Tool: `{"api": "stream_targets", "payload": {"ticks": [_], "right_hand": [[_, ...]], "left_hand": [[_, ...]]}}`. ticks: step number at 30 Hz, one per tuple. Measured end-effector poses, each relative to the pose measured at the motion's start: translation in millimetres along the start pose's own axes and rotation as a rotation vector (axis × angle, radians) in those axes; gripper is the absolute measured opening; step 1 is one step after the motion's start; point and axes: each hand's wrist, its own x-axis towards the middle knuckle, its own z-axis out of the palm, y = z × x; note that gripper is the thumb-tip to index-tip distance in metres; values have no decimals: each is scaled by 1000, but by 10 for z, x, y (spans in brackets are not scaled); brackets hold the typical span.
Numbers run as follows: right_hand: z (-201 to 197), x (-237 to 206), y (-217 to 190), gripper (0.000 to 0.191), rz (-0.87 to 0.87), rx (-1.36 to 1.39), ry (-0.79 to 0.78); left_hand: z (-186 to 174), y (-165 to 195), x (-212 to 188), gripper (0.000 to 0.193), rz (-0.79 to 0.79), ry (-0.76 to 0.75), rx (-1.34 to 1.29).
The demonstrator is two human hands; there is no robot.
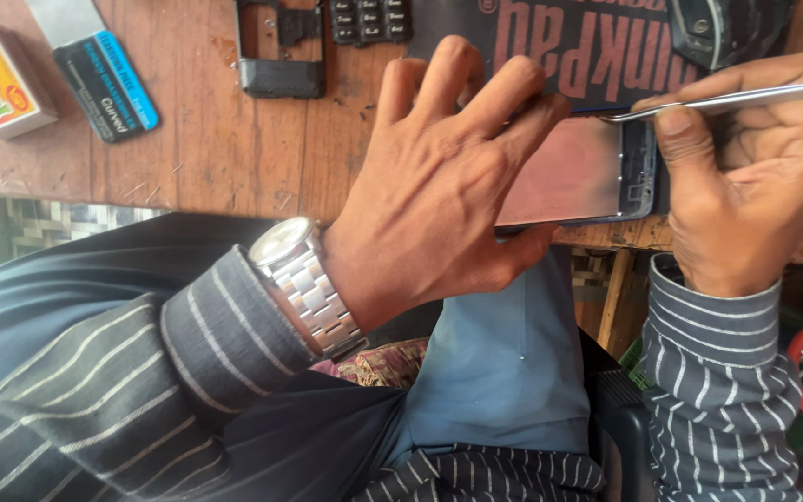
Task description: The person uses tweezers to carefully remove small components from the top edge of a disassembled mobile phone. They hold the phone steady with one hand while manipulating internal parts with the other. The phone remains open on the work surface throughout the clip.
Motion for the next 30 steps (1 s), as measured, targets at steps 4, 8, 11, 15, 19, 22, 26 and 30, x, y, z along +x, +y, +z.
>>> {"api": "stream_targets", "payload": {"ticks": [4, 8, 11, 15, 19, 22, 26, 30], "right_hand": [[41, -15, -11, 27, 23, 17, 4], [17, 6, -31, 26, 46, 20, 5], [28, 15, -22, 28, 24, 37, 6], [59, 4, 19, 26, 6, 22, -20], [-3, 18, 42, 25, 63, 63, 7], [7, -1, 68, 27, 65, 85, 31], [-5, -18, 79, 24, 7, -1, -19], [-76, -10, 50, 26, 43, 31, -1]], "left_hand": [[-8, -2, 9, 81, 3, 2, -2], [-3, 1, 14, 80, 4, 19, -5], [-14, -9, 5, 81, -4, 1, 12], [4, 6, 22, 82, -2, 12, -10], [2, -3, 20, 82, -10, 10, -15], [-23, -25, -1, 83, -16, 14, -20], [-13, -10, 22, 81, -22, 25, -72], [12, -27, 56, 78, -42, 29, -99]]}}
